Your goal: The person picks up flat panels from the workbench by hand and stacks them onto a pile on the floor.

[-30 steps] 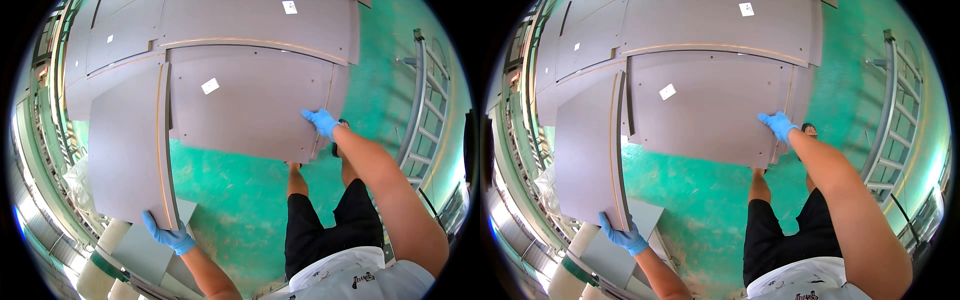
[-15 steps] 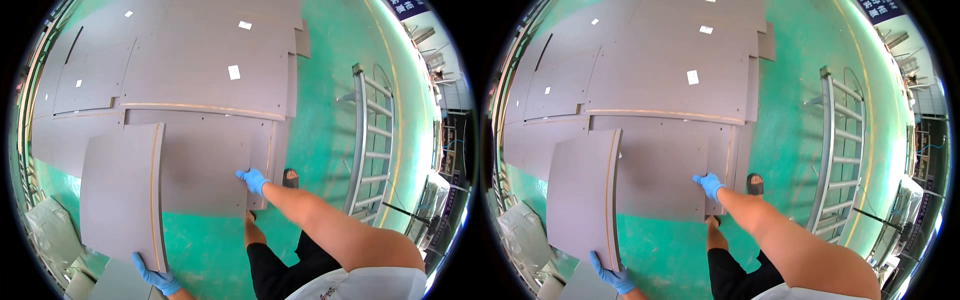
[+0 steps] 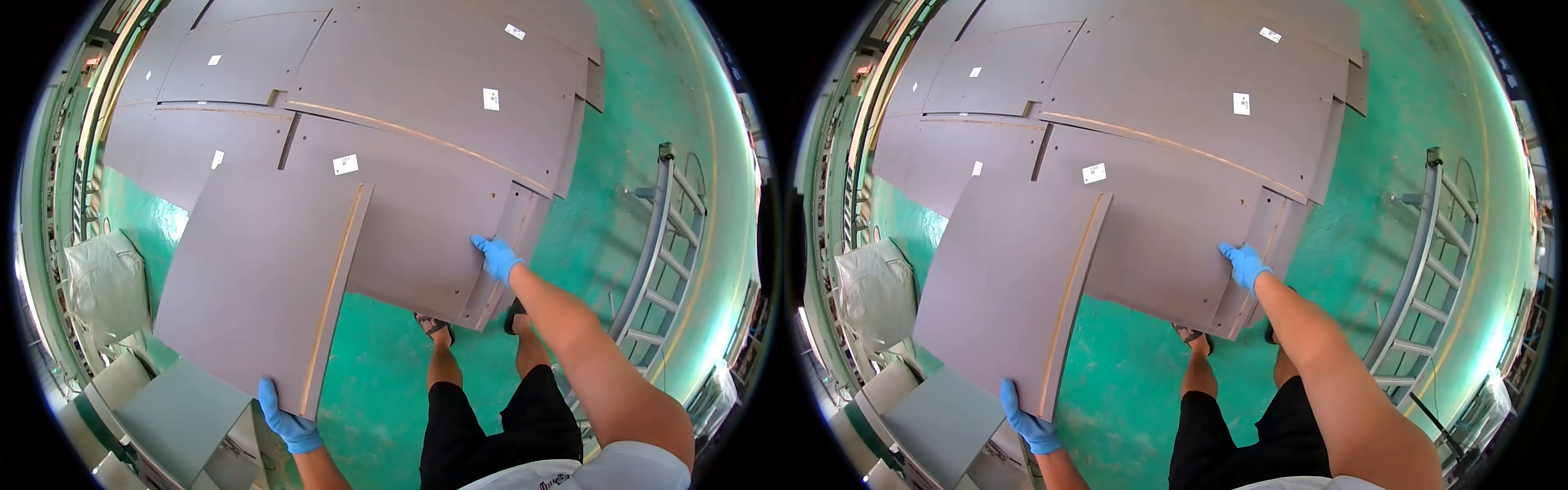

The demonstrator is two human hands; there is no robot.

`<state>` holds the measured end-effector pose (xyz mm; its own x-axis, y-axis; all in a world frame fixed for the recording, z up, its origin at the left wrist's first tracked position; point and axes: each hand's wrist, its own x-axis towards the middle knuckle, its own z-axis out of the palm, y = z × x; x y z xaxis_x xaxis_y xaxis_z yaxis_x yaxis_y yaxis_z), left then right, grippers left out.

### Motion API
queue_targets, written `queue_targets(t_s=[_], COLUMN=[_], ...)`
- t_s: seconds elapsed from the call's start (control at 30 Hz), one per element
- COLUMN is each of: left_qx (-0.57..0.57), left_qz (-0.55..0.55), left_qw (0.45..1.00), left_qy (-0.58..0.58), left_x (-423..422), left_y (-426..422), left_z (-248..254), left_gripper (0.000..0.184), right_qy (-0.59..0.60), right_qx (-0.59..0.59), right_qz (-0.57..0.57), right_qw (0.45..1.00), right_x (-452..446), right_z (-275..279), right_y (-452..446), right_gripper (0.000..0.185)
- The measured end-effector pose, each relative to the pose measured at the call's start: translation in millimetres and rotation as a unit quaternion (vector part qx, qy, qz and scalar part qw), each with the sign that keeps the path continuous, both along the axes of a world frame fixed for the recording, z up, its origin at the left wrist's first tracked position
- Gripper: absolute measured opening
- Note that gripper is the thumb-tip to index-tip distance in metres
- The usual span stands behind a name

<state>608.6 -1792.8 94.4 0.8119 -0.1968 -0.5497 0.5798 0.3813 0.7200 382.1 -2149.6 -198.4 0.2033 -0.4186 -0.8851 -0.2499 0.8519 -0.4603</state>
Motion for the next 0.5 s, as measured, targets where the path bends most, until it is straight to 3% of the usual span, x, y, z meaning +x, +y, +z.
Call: queue_targets(t_s=[0.1, 0.13, 0.2, 0.23, 0.3, 0.43, 0.5], left_qx=[0.010, 0.011, 0.014, 0.019, 0.021, 0.015, 0.042], left_qz=[0.013, 0.012, 0.005, 0.001, 0.014, -0.001, -0.002], left_qw=[1.000, 1.000, 1.000, 0.999, 0.999, 0.999, 0.997], left_qy=[0.006, 0.007, 0.022, 0.032, 0.027, 0.038, 0.057], left_x=[-9.0, -11.5, -15.2, -18.6, -24.2, -47.9, -62.4], left_y=[10.0, 13.6, 23.8, 30.6, 34.9, 25.3, 25.8], left_z=[1.1, -0.4, -1.7, -3.9, -9.2, -6.8, -11.2], left_gripper=[0.055, 0.055, 0.056, 0.056, 0.055, 0.055, 0.055], right_qy=[0.105, 0.106, 0.124, 0.131, -0.047, -0.044, -0.026], right_qx=[0.017, 0.018, 0.028, 0.036, -0.073, -0.070, -0.016], right_qz=[0.179, 0.178, 0.314, 0.310, 0.268, 0.302, 0.381], right_qw=[0.978, 0.978, 0.941, 0.941, 0.959, 0.950, 0.924], right_x=[21.9, 29.2, 31.3, 21.6, 3.8, -44.5, -59.4], right_z=[37.5, 54.0, 87.9, 98.8, 114.5, 119.6, 131.3], right_y=[-11.8, -19.0, -26.0, -23.5, -23.1, -1.4, 15.0], right_gripper=[0.051, 0.051, 0.050, 0.050, 0.055, 0.061, 0.064])
